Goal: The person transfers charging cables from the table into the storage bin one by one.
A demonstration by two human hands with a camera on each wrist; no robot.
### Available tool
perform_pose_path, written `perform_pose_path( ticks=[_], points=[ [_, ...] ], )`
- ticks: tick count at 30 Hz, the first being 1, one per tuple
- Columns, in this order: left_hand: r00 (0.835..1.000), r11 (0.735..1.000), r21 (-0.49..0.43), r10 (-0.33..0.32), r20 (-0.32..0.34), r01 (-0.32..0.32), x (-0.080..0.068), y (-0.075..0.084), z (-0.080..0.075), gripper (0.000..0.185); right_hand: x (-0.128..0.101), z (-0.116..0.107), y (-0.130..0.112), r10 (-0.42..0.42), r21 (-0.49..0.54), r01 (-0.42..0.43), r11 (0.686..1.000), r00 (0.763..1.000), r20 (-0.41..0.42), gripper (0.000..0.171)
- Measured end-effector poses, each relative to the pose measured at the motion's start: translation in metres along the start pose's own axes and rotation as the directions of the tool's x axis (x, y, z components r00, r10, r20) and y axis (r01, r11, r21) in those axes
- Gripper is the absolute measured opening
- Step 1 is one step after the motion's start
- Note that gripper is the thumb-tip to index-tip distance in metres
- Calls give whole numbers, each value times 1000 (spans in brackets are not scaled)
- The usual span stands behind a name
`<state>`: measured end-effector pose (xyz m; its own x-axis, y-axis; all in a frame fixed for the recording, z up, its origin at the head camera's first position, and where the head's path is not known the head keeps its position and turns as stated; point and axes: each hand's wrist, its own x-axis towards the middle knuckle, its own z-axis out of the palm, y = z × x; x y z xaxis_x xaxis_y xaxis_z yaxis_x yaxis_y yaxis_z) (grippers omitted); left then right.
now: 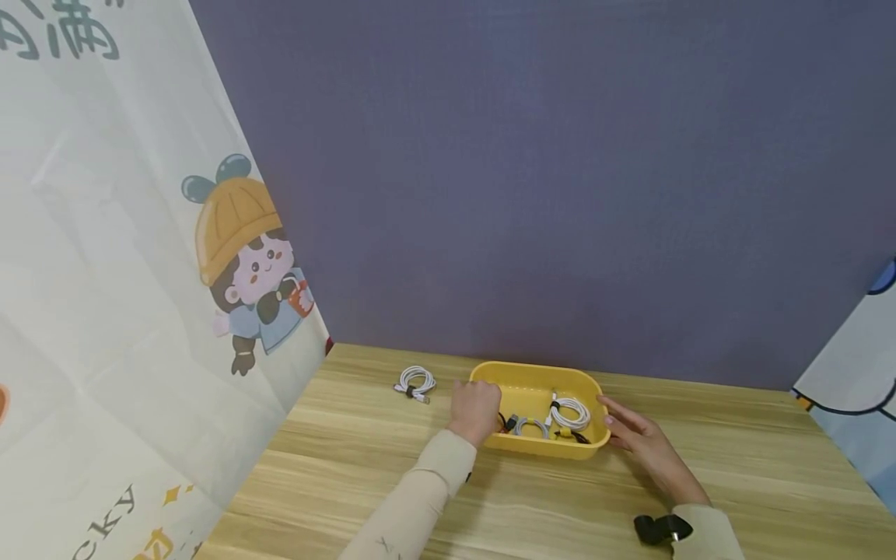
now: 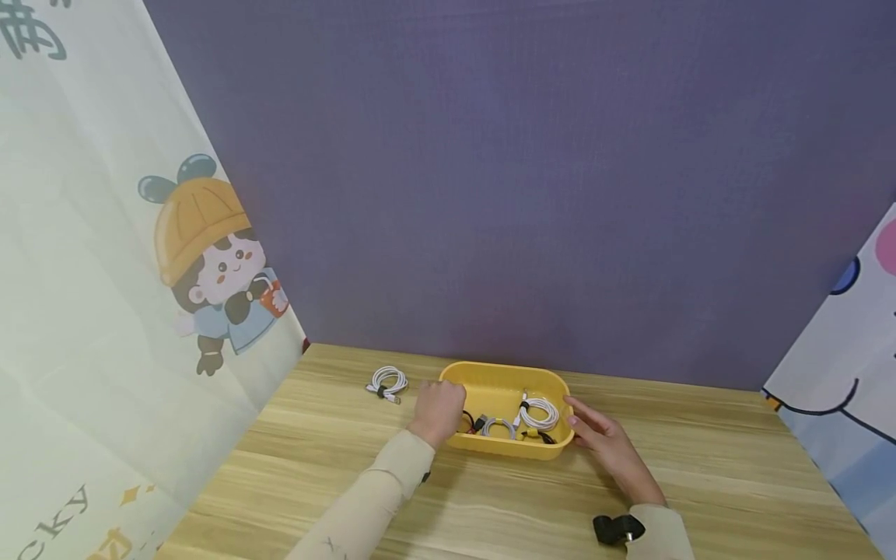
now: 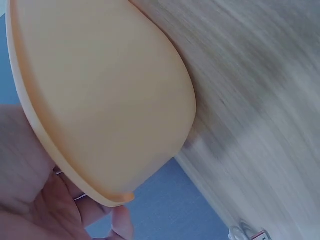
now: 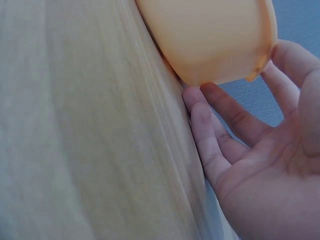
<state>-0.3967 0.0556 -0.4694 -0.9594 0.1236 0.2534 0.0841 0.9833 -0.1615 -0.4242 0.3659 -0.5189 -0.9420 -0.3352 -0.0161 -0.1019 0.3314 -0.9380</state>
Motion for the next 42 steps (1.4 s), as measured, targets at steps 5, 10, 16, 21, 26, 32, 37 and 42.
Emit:
perform_pose_path(
  ticks=[5,10,16,21,26,32,37,42],
  points=[
    [999,1000,18,6,35,-7,2,1,2,19,0,1,0,-10,5,10,1000,1000,-5,59],
    [999,999,42,4,46,-6,4,3,4,15,0,1,0,0,4,0,1000,1000,-5,60],
    [997,999,30,17,72,-19,-2,-1,4,13,-11,10,-3,16,12,-16,1000,1000,-17,60],
    [997,999,9,34,70,-34,-10,-6,5,13,-24,21,-8,22,22,-22,1000,999,-38,60],
    [996,998,0,61,62,-61,-20,-13,3,22,-37,32,-11,37,21,-36,999,998,-60,61],
    [995,997,-17,74,67,-73,-24,-17,-2,26,-40,34,-11,44,15,-44,999,997,-63,61],
    [997,992,-105,74,-10,-75,-25,-23,2,15,-40,33,-12,39,22,-37,999,998,-59,60],
    [981,967,-241,38,-191,-84,-28,-31,6,14,-41,33,-12,23,32,-21,999,998,-55,59]
  ],
)
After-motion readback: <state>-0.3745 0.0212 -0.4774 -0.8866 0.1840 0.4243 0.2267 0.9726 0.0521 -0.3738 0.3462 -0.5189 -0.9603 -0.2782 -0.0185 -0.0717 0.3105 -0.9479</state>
